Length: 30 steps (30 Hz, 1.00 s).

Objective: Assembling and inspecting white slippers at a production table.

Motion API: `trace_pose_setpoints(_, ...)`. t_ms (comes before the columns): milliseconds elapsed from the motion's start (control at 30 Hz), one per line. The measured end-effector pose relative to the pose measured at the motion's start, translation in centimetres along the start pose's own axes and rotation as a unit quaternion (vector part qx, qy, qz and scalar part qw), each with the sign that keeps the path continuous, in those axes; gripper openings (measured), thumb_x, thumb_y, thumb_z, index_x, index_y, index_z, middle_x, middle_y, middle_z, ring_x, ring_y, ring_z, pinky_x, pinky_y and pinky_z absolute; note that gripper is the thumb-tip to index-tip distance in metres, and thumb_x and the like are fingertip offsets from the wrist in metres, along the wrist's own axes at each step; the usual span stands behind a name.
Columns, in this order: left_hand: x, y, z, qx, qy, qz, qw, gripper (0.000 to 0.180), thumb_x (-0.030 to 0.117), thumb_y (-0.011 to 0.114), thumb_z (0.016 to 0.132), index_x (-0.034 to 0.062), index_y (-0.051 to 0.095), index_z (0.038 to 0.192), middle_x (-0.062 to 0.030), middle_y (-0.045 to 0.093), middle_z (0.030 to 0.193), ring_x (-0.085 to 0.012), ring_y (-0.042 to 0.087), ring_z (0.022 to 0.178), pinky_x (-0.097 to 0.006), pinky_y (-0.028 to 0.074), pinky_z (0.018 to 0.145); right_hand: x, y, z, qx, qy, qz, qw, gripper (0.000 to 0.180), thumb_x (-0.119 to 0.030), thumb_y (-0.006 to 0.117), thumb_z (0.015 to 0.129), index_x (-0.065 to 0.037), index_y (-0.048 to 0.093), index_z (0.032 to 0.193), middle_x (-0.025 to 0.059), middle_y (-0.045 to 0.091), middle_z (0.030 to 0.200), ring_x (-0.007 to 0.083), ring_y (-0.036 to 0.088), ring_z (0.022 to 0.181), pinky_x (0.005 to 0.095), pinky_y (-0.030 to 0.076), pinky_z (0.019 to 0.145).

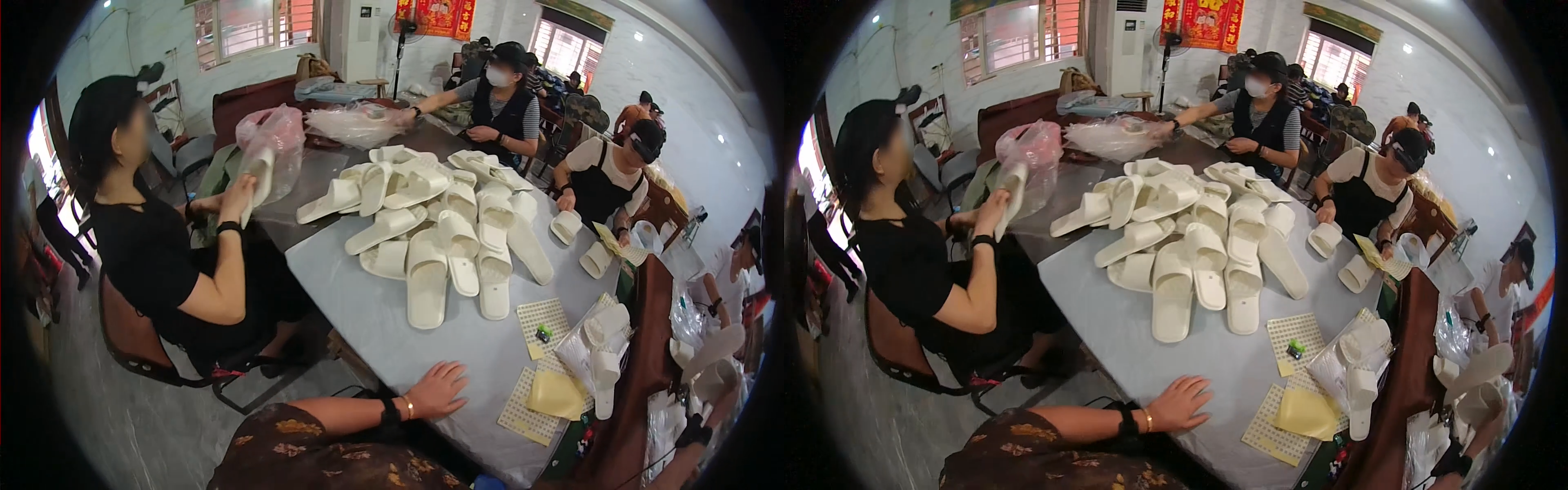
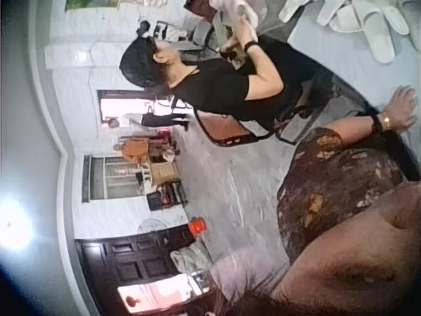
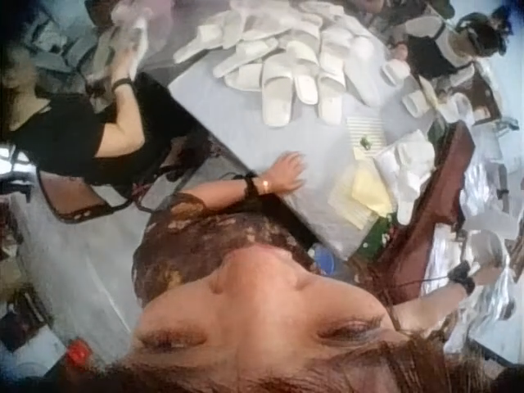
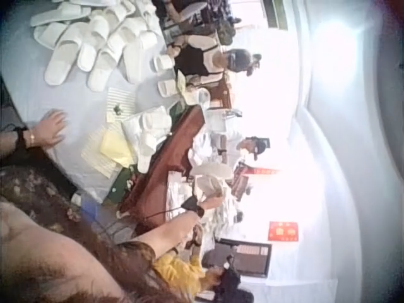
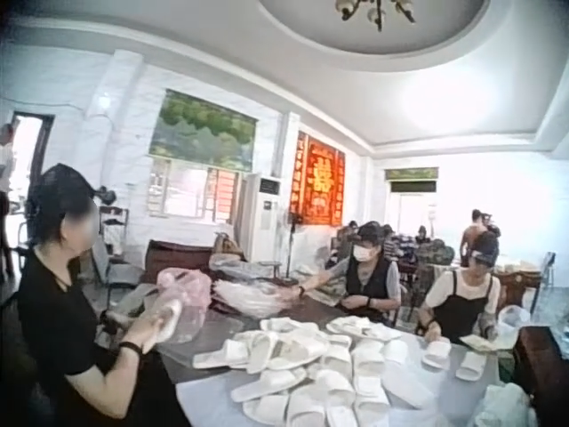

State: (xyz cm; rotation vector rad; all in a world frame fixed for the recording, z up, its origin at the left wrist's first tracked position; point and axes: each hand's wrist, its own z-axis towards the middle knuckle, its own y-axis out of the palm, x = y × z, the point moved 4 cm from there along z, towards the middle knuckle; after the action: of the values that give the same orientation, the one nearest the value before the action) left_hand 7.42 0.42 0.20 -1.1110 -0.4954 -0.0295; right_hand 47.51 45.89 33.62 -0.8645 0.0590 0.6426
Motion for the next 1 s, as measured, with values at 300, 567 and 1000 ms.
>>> trace_pose_setpoints(300, -0.8, 1.0, 1.4, 0.039, 0.096, -0.072, 0.992, 0.048, 0.035, 0.067, 0.084, 0.0061, 0.058, 0.121, -0.0204, 0.052, 0.133, -0.0384, 0.046, 0.126, -0.051, 0.036, 0.107, 6.1, -14.8, 2.7, 0.127, -0.130, 0.087, 0.979, 0.038, -0.016, 0.051, 0.102, 0.001, 0.054, 0.136, 0.0155, 0.061, 0.132, 0.0247, 0.057, 0.120, 0.0361, 0.043, 0.104)
trace_pose_setpoints(567, -1.3, -3.0, 2.5, 0.069, 0.098, -0.264, 0.957, 0.068, 0.029, 0.080, 0.079, 0.0050, 0.051, 0.136, -0.0197, 0.050, 0.140, -0.0380, 0.046, 0.129, -0.047, 0.036, 0.110, -17.1, -7.4, -11.2, -0.002, 0.025, 0.309, 0.951, 0.025, -0.013, 0.064, 0.094, -0.001, 0.067, 0.115, 0.0059, 0.071, 0.099, 0.0124, 0.065, 0.083, 0.0265, 0.052, 0.073)
trace_pose_setpoints(1000, 1.8, -7.2, 2.7, -0.064, -0.064, -0.560, 0.824, 0.046, -0.002, 0.070, 0.087, 0.0012, 0.054, 0.130, -0.0061, 0.066, 0.116, -0.0136, 0.062, 0.102, -0.029, 0.052, 0.088, -31.2, 7.9, -27.4, -0.383, 0.100, 0.543, 0.741, 0.032, -0.017, 0.063, 0.095, 0.003, 0.062, 0.121, 0.0061, 0.069, 0.102, 0.0114, 0.064, 0.089, 0.0265, 0.054, 0.078)
